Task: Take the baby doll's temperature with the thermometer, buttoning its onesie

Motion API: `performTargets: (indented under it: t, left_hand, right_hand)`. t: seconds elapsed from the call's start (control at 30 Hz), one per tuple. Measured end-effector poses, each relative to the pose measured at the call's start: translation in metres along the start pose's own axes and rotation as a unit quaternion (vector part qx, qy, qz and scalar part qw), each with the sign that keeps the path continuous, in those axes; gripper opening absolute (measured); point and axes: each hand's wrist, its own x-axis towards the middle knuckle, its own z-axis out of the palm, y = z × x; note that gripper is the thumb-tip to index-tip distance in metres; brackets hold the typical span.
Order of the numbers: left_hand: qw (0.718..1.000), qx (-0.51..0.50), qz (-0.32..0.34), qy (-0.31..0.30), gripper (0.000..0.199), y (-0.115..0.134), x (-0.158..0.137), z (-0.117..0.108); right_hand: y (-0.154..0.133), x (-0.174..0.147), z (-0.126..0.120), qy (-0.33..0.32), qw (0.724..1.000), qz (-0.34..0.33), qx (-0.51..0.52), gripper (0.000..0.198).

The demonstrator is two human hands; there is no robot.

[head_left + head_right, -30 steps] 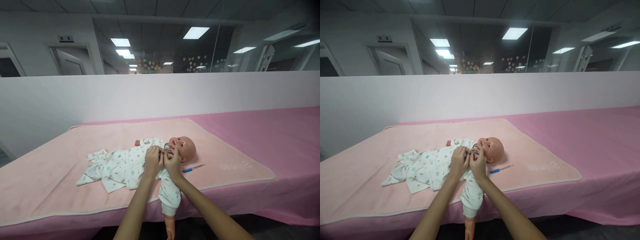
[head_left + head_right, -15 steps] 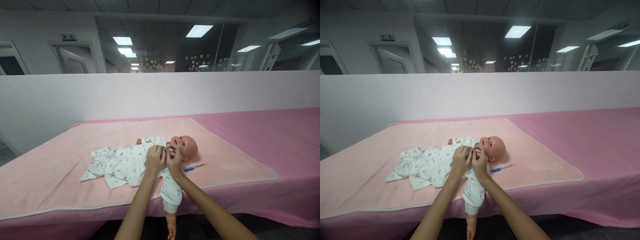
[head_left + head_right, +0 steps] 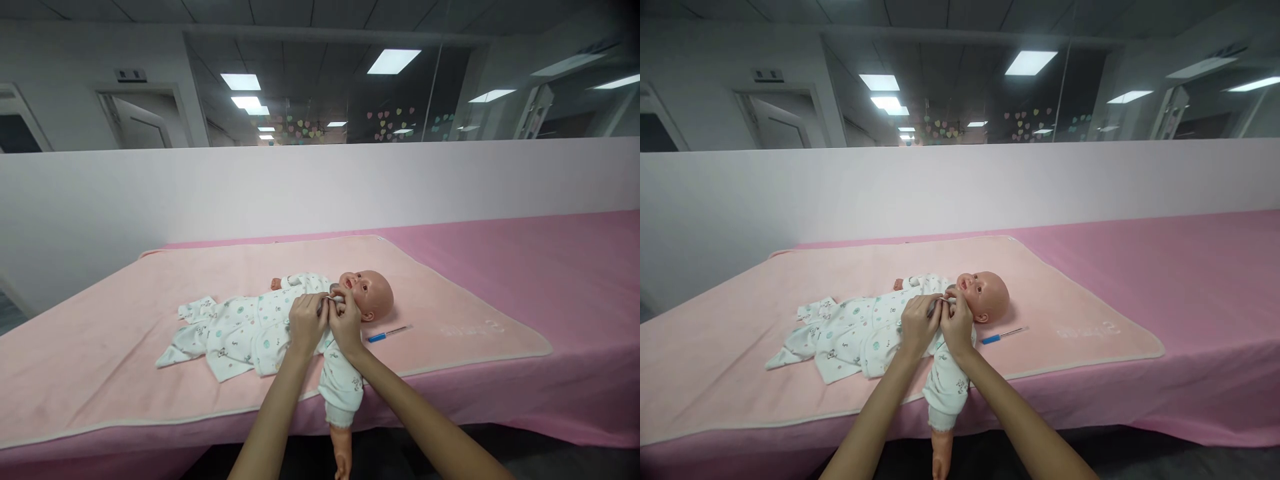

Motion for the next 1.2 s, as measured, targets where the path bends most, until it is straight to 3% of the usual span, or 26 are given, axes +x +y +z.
performTargets:
  t: [0.83,1.2]
  left_hand:
    - [1.0,-0.008,0.01,0.027,0.016,-0.0031,-0.0003,0.0006]
    - [0.999,-0.012,0.011,0.03,0.017,-0.0014,0.0,-0.0005]
  right_hand:
    - [-0.0058,0.0023,-0.0031,0.005,0.996,-0.076,-0.055,0.022]
    - [-0.0027,0.0022,-0.0035,-0.009,0.997,-0.056,-0.056,0.02]
